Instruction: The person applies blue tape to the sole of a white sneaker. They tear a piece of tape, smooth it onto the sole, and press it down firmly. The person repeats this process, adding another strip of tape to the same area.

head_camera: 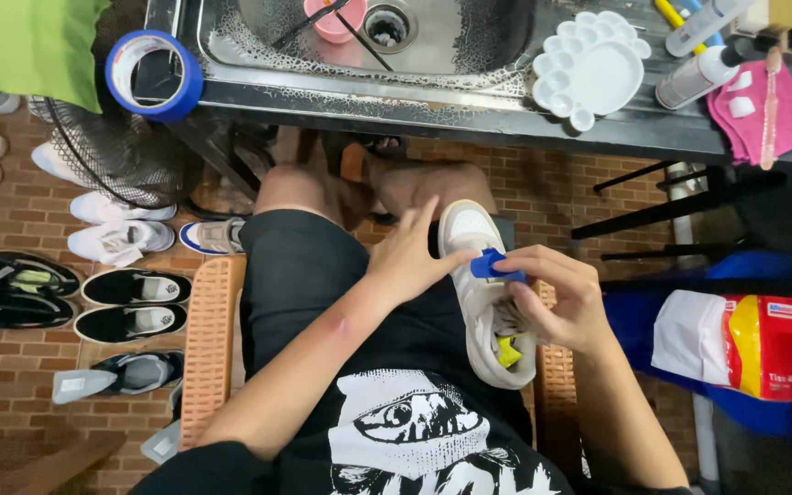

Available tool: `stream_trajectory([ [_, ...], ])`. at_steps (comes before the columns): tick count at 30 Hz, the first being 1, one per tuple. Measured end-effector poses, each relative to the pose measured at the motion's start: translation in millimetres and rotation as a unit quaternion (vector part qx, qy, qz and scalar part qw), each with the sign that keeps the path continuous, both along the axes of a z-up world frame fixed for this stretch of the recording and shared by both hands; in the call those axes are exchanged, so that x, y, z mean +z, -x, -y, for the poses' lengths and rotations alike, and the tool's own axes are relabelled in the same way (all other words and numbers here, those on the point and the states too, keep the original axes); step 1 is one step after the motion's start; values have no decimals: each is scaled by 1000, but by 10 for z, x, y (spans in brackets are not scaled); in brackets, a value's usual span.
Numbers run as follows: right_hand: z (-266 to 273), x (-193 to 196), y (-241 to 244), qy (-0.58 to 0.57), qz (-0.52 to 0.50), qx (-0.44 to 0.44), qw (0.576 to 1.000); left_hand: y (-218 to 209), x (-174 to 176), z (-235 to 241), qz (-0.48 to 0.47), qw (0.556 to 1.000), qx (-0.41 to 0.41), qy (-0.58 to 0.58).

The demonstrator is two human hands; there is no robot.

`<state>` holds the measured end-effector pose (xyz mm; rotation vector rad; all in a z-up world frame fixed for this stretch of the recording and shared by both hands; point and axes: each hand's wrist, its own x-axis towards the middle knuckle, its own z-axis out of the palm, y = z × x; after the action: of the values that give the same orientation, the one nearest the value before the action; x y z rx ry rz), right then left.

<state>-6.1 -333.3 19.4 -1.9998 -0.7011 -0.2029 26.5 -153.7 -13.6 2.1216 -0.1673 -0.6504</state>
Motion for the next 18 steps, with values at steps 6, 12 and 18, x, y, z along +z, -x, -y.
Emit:
stream_trajectory([
  [6,-45,-122,-177,-19,5,15,1000,226,64,26,300,911,153,238],
  [12,-145,-136,-215,-22,19,11,1000,240,25,119,308,905,210,205],
  [18,-200,-112,-170,-3,42,2,999,273,64,98,324,913,204,144],
])
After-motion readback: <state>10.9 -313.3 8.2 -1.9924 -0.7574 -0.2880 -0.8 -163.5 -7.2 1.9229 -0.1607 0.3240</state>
